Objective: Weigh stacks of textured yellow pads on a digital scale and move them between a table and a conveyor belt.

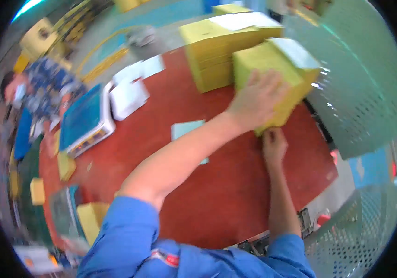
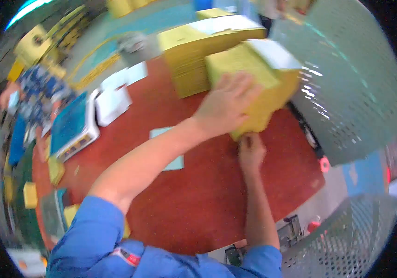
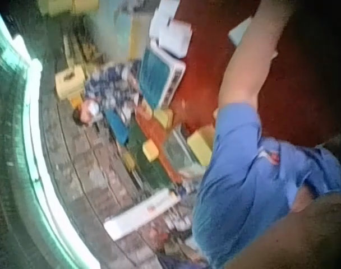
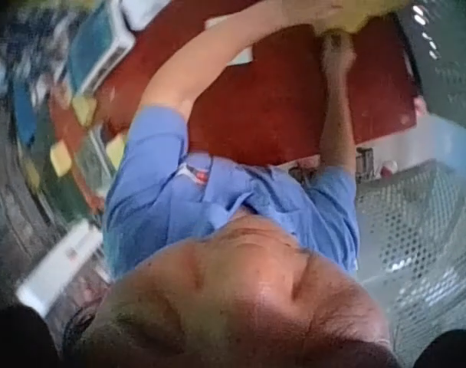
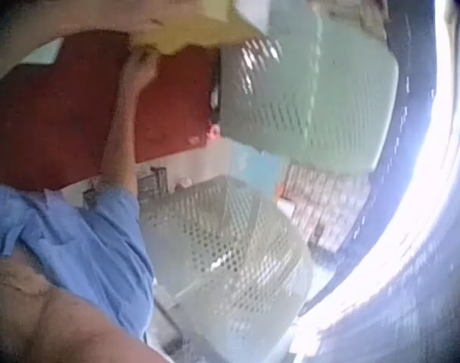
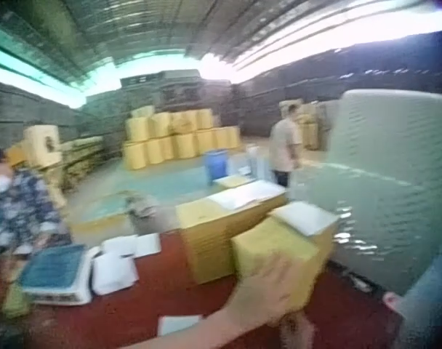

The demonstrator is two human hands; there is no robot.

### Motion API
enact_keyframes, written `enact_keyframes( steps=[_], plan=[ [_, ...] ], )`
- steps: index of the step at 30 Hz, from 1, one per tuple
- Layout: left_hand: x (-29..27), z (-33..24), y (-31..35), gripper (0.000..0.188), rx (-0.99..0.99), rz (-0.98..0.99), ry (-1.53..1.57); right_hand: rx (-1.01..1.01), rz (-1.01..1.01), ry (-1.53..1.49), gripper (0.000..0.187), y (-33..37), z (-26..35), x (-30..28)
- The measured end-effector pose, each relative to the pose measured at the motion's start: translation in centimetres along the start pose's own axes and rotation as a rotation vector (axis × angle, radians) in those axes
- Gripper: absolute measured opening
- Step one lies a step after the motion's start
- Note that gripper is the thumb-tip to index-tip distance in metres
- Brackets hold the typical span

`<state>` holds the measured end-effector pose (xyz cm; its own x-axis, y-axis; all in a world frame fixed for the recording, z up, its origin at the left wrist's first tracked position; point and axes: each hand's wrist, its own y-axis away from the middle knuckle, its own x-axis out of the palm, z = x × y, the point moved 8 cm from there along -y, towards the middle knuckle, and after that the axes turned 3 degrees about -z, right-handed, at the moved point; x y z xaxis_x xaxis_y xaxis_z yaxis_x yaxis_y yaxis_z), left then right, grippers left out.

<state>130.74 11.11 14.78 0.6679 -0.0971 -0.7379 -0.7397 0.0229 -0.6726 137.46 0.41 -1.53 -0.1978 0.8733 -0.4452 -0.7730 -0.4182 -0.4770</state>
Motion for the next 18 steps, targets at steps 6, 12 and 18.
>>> enact_keyframes(
  steps=[6,12,18],
  plan=[
    [-8.1,-9.2,8.7,0.064,0.016,-0.251,0.264,0.049,0.061,-0.156,0.017,-0.3,-9.3,-1.2],
    [-20.2,-14.8,32.1,0.042,-0.597,0.044,0.238,0.235,0.201,-0.343,0.013,3.9,-2.0,1.4],
    [-36.4,-14.6,45.7,0.034,-0.949,-0.064,-0.492,0.2,0.48,-0.703,0.009,20.2,20.5,1.5]
  ],
)
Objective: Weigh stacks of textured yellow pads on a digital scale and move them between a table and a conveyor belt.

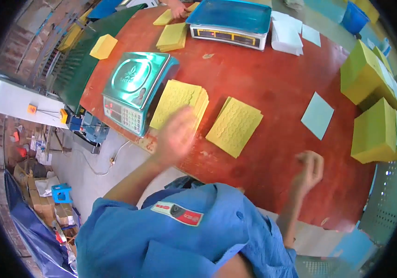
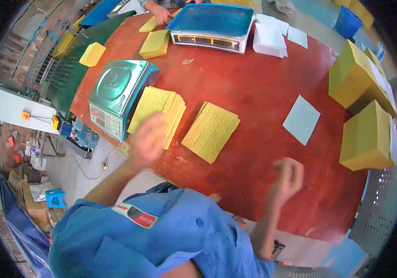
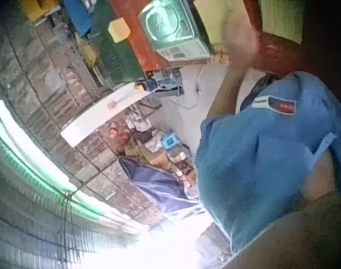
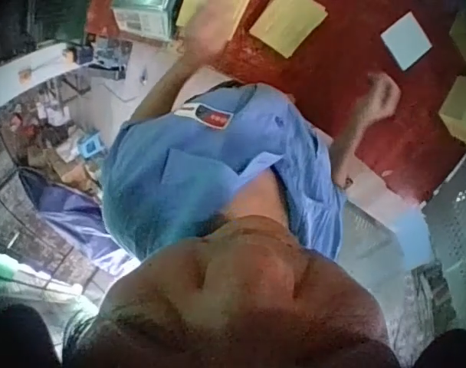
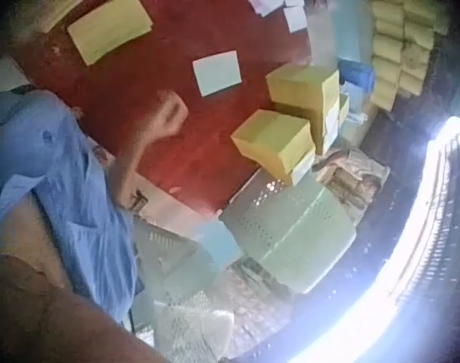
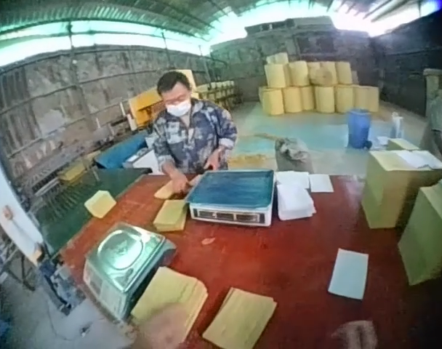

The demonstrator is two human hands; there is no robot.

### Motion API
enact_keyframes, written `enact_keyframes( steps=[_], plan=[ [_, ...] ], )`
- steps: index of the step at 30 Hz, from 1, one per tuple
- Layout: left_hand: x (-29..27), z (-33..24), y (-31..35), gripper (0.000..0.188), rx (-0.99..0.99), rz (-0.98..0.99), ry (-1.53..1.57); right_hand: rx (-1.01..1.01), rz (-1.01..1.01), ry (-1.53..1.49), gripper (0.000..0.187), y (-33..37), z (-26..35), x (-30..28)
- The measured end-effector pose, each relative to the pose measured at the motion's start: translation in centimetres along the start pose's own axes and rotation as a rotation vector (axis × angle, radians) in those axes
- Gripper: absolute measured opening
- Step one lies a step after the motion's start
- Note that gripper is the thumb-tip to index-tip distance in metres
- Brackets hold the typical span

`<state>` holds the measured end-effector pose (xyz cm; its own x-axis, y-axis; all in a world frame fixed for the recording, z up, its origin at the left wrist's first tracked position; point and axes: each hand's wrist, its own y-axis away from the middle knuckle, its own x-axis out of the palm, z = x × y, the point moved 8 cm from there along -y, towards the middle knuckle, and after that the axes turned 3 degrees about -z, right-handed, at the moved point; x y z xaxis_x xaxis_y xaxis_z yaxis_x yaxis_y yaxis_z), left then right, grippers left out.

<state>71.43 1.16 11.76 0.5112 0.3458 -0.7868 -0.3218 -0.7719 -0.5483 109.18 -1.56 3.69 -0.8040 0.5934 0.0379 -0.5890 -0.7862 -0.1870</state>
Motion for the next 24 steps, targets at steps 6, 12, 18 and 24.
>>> enact_keyframes(
  steps=[6,12,18,24],
  plan=[
    [-0.1,14.7,1.9,0.051,-0.571,-0.002,0.013,0.219,0.547,-0.087,0.017,11.6,0.3,18.2],
    [4.2,16.8,3.7,0.047,-0.73,0.264,0.393,-0.047,0.406,0.209,0.04,15.4,2.8,24.1],
    [-6.8,15.4,3.2,0.07,-0.064,0.022,0.736,-0.287,0.106,0.187,0.033,21.8,11.4,29.5],
    [-19.8,40.2,1.6,0.035,-0.198,-0.29,0.467,0.288,1.013,0.018,0.027,33.4,7.0,52.1]
  ],
)
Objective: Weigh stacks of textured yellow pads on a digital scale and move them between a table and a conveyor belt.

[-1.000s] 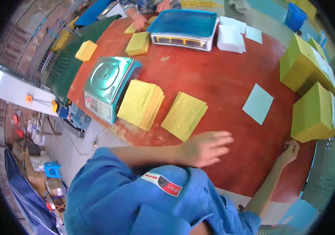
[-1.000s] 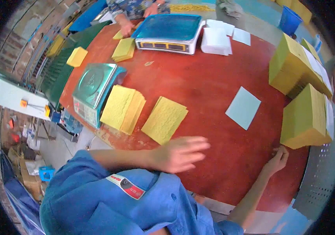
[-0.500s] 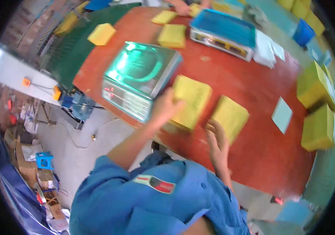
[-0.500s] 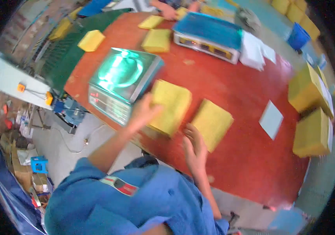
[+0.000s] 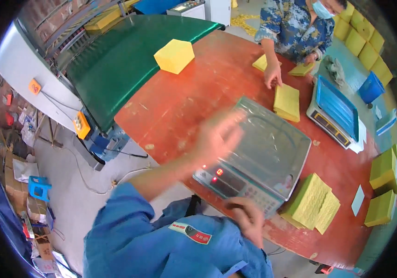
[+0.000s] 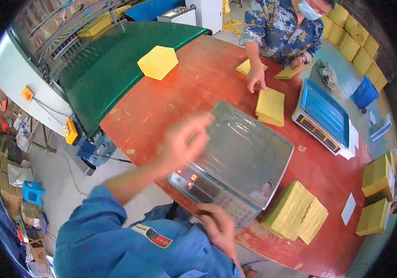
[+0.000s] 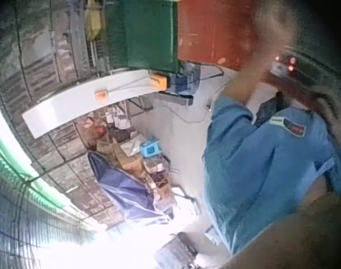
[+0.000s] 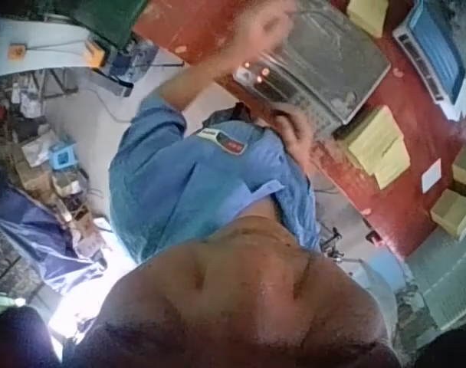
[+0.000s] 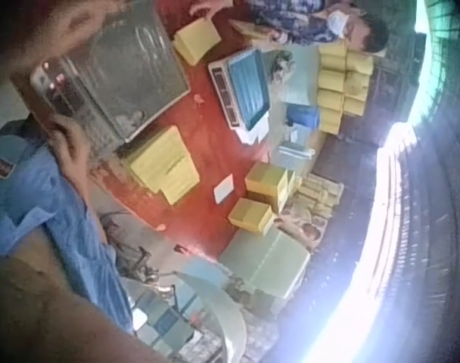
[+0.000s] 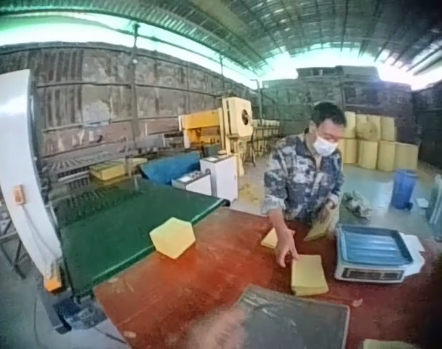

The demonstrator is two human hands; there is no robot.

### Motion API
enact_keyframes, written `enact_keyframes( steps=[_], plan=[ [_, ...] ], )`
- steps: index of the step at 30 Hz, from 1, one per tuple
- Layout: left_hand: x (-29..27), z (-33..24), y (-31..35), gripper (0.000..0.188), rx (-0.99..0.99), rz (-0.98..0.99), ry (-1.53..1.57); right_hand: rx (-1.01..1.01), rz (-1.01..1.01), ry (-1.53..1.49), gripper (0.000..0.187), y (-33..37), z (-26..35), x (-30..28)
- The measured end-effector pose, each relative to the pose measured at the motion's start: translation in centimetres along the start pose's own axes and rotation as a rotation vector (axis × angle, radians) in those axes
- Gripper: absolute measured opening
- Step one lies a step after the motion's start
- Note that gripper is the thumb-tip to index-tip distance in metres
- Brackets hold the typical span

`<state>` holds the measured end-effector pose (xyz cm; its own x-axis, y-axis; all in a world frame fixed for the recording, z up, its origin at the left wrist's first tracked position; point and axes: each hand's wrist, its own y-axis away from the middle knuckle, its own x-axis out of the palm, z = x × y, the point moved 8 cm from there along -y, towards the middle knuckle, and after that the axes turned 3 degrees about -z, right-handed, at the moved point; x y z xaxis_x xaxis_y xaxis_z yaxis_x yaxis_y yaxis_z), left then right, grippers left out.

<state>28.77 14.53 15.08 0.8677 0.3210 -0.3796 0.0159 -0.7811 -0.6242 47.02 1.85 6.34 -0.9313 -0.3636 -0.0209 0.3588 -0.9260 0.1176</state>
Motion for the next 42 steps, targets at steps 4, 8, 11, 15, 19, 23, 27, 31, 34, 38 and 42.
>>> enact_keyframes(
  steps=[4,8,11,15,19,23,27,31,34,38,42],
  plan=[
    [-11.4,17.6,-8.7,0.025,-0.047,-0.279,-0.503,0.046,0.351,-0.07,0.03,-4.9,-5.2,11.3],
    [-20.2,33.9,-15.5,0.05,-0.302,-0.298,-0.851,-0.045,0.245,0.12,0.028,-7.9,-6.8,14.0],
    [-30.4,44.3,-17.9,0.075,-0.56,-0.188,-0.771,-0.068,0.235,0.169,0.027,-7.1,-8.5,14.9],
    [-23.2,49.3,-18.7,0.072,-0.754,0.071,-0.187,-0.17,0.275,0.108,0.031,-8.6,-7.6,14.2],
    [-20.6,48.9,-18.3,0.07,-0.846,0.178,0.013,-0.166,0.247,0.107,0.033,-8.9,-7.5,13.5],
    [-15.0,42.0,-16.1,0.075,-0.64,0.461,-0.042,-0.222,0.212,0.114,0.034,-7.2,-9.1,14.9],
    [-11.0,34.2,-9.5,0.081,-0.673,0.754,0.051,-0.214,0.191,0.106,0.029,-6.7,-8.3,14.4],
    [-9.2,25.1,-4.6,0.086,-0.667,1.054,-0.105,-0.245,0.137,0.142,0.023,-5.7,-8.5,12.8],
    [-7.8,17.5,-1.5,0.087,-0.41,1.207,-0.342,-0.205,0.286,-0.033,0.024,-2.0,-9.0,11.0],
    [-7.4,12.6,-0.7,0.081,-0.012,1.131,-0.842,-0.291,0.109,-0.062,0.019,4.4,-5.3,3.0],
    [-3.1,1.0,-2.1,0.071,0.115,0.706,-0.834,-0.25,-0.469,0.053,0.022,11.7,-3.8,-11.0]
  ],
)
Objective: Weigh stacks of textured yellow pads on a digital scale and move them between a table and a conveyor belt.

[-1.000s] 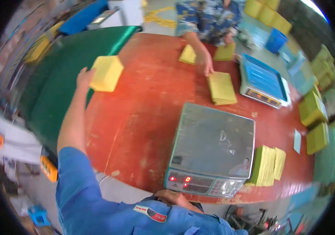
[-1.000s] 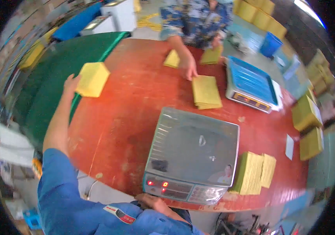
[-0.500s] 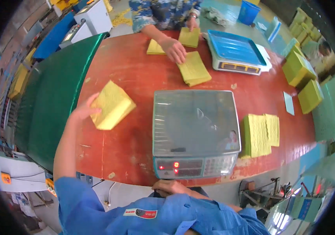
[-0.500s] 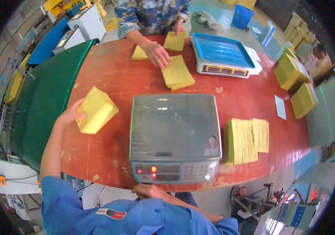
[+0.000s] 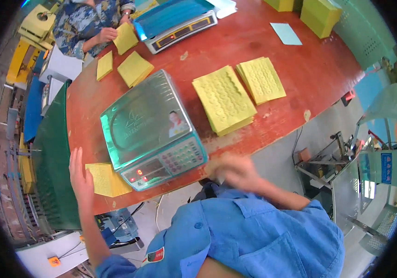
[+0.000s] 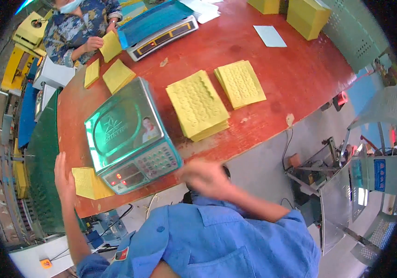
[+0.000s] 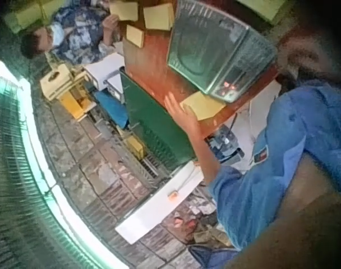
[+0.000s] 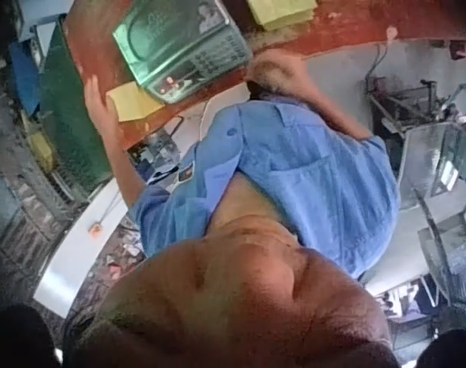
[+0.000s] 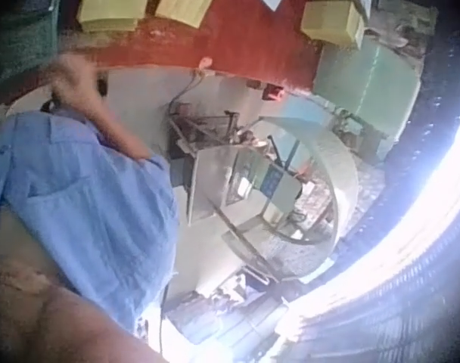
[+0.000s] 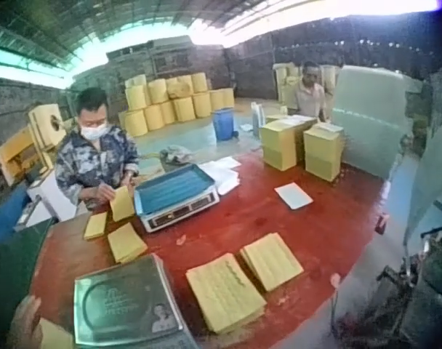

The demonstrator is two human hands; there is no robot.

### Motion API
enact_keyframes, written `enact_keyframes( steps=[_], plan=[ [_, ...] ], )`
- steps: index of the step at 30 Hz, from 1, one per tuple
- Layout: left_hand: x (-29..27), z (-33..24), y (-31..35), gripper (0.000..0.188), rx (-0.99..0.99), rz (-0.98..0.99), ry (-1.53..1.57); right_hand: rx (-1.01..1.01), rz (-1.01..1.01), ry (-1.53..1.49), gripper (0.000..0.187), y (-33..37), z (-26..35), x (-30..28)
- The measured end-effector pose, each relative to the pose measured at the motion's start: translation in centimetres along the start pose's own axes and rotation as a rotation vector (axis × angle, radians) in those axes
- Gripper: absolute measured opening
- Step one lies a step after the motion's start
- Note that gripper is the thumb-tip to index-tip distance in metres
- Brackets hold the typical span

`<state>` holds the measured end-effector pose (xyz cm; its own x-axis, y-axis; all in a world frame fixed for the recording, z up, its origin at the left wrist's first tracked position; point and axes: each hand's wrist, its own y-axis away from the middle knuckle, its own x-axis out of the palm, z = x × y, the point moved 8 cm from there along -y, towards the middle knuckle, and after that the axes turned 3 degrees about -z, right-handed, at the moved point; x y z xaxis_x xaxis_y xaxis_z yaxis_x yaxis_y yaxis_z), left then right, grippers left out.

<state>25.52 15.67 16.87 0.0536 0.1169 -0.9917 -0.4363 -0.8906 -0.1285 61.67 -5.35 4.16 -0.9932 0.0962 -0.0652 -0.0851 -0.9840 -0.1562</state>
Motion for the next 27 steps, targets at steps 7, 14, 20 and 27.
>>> enact_keyframes(
  steps=[7,14,20,27],
  plan=[
    [8.1,-29.8,-3.9,0.069,0.004,0.047,1.306,-0.014,-0.755,-0.016,0.024,-2.5,-5.0,-16.4],
    [18.3,-34.1,-8.1,0.047,-0.344,0.327,1.393,0.084,-0.541,0.114,0.046,-0.8,-7.0,-12.7],
    [16.4,-35.3,-1.3,0.042,-0.291,0.379,1.26,0.452,-0.54,-0.477,0.022,8.5,-9.9,-12.2],
    [16.4,-37.4,2.5,0.064,-0.14,0.498,1.286,0.698,-0.489,-0.922,0.037,11.0,-13.2,-10.4]
  ],
)
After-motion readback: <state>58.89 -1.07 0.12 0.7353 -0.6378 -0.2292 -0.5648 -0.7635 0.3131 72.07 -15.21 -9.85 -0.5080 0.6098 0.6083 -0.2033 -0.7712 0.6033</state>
